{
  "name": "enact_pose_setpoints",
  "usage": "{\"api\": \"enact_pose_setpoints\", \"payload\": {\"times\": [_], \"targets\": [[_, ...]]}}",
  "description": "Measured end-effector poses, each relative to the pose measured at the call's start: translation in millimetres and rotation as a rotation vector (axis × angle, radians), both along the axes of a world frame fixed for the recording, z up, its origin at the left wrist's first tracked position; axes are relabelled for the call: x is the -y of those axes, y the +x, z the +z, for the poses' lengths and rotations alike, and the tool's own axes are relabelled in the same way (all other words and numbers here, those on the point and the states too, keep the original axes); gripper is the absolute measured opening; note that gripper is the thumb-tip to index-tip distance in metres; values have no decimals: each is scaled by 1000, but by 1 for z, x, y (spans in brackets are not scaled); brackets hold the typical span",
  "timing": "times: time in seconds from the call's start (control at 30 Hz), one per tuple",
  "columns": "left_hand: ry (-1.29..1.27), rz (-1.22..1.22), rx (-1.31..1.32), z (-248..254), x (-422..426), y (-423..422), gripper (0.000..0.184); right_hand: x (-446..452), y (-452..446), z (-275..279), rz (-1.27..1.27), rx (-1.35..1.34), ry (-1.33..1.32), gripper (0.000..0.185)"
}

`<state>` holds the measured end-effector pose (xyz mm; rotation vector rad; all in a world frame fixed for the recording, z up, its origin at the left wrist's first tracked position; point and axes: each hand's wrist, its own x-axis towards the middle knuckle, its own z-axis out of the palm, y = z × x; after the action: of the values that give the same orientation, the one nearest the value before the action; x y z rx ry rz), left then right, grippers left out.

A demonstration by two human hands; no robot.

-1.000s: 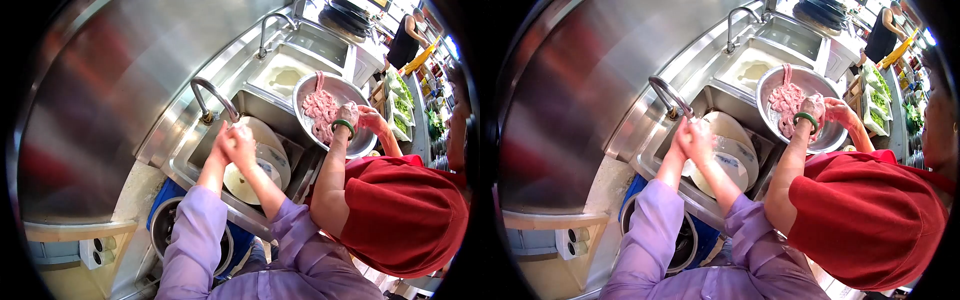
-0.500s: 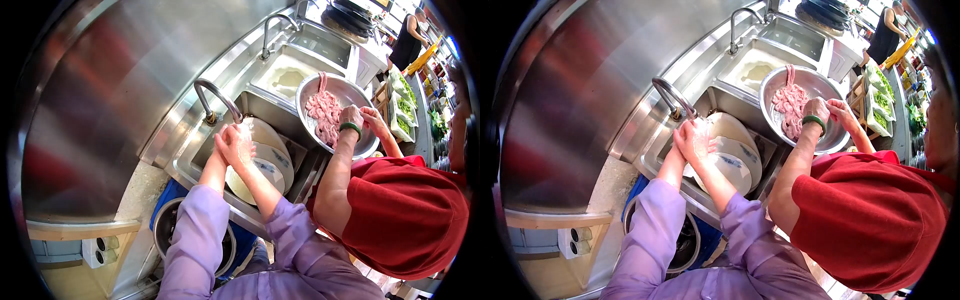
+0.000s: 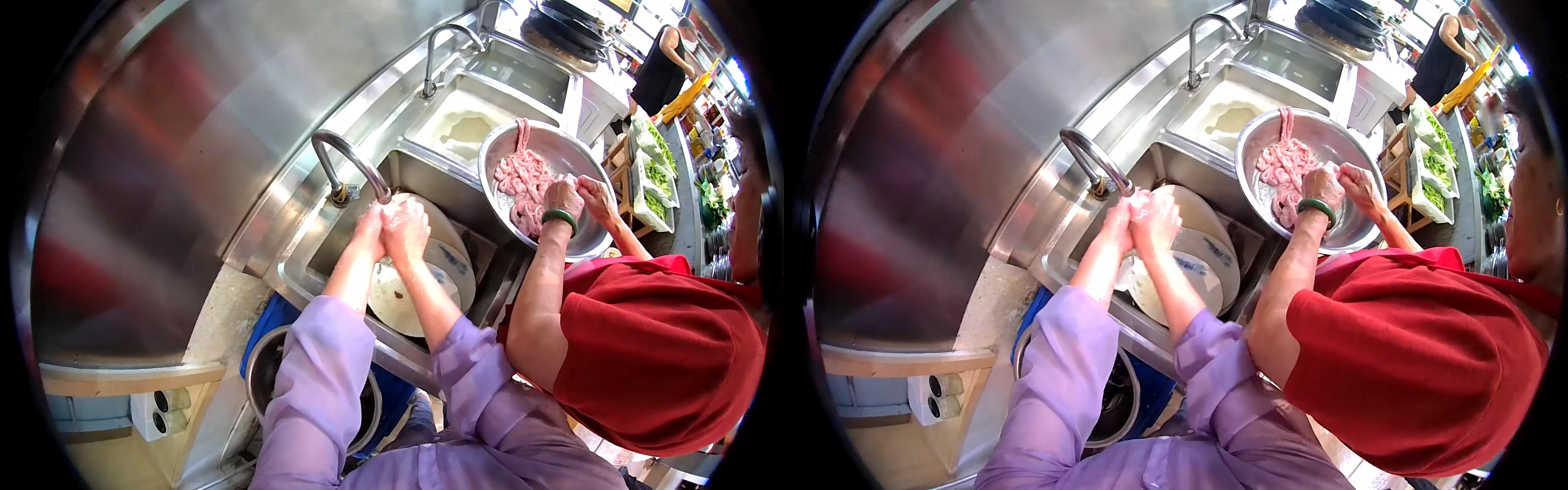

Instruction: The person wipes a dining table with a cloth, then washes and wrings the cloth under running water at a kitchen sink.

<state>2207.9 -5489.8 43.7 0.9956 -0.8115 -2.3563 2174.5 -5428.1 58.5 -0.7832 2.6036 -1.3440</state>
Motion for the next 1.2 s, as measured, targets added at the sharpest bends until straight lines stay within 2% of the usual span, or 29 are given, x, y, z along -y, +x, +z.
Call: {"api": "enact_pose_setpoints", "payload": {"times": [0.03,0.07,0.13,0.17,0.2,0.23,0.27,0.3,0.33,0.4,0.47,0.53,0.57,0.7,0.77,0.8,0.87,0.93,0.97,1.0,1.03,1.07,1.13,1.17,1.2], "targets": [[-112,-215,-53,2,-1,3,25,12,-18,-53,50,-191,-20,28],[-114,-212,-51,6,0,4,25,4,-31,-39,124,45,-50,29],[-212,-458,166,10,5,1,24,-2,-34,-60,28,-69,-121,33],[-186,-608,124,5,14,0,27,-5,-31,-67,-69,94,-163,37],[-189,-606,119,5,16,-5,27,-10,-26,-69,-166,257,-207,41],[-257,-686,265,6,15,-12,26,-18,-21,-74,-175,356,-235,45],[-326,-766,410,6,15,-19,26,-25,-18,-78,-177,385,-299,45],[-277,-828,458,1,16,-28,24,-33,-15,-81,-187,400,-274,45],[-223,-982,406,-9,20,-36,23,-40,-14,-86,-199,416,-248,45],[-239,-1083,428,-46,27,-58,23,-47,-15,-97,-233,410,-237,45],[-227,-1082,450,-19,19,-68,23,-51,-19,-112,-223,419,-316,40],[-44,-1176,434,-9,27,-82,22,-53,-22,-112,-206,433,-378,38],[-102,-1214,467,-4,33,-87,19,-51,-24,-113,-214,416,-360,37],[-69,-1134,445,7,40,-96,17,-49,-30,-96,-224,509,-388,34],[-218,-1148,423,3,45,-91,21,-47,-33,-96,-246,537,-459,32],[-212,-1145,438,2,45,-85,21,-46,-34,-88,-247,642,-484,34],[-381,-1189,409,10,41,-72,25,-37,-28,-76,-210,698,-556,41],[-316,-1027,377,27,29,-44,25,-21,-29,-81,-162,790,-609,50],[-388,-938,412,50,16,-28,25,-14,-25,-79,-118,797,-621,51],[-388,-933,422,44,14,-15,25,-5,-24,-75,-70,800,-634,52],[-369,-776,328,37,14,-2,25,-6,-17,-42,-65,926,-625,49],[-351,-616,235,31,15,9,26,5,-19,-45,-57,935,-622,49],[-401,-590,268,33,15,27,24,35,-24,-69,105,1103,-535,37],[-427,-411,256,17,15,36,27,53,-29,-77,115,1112,-536,37],[-453,-232,240,8,16,44,31,72,-34,-85,224,986,-225,30]]}}
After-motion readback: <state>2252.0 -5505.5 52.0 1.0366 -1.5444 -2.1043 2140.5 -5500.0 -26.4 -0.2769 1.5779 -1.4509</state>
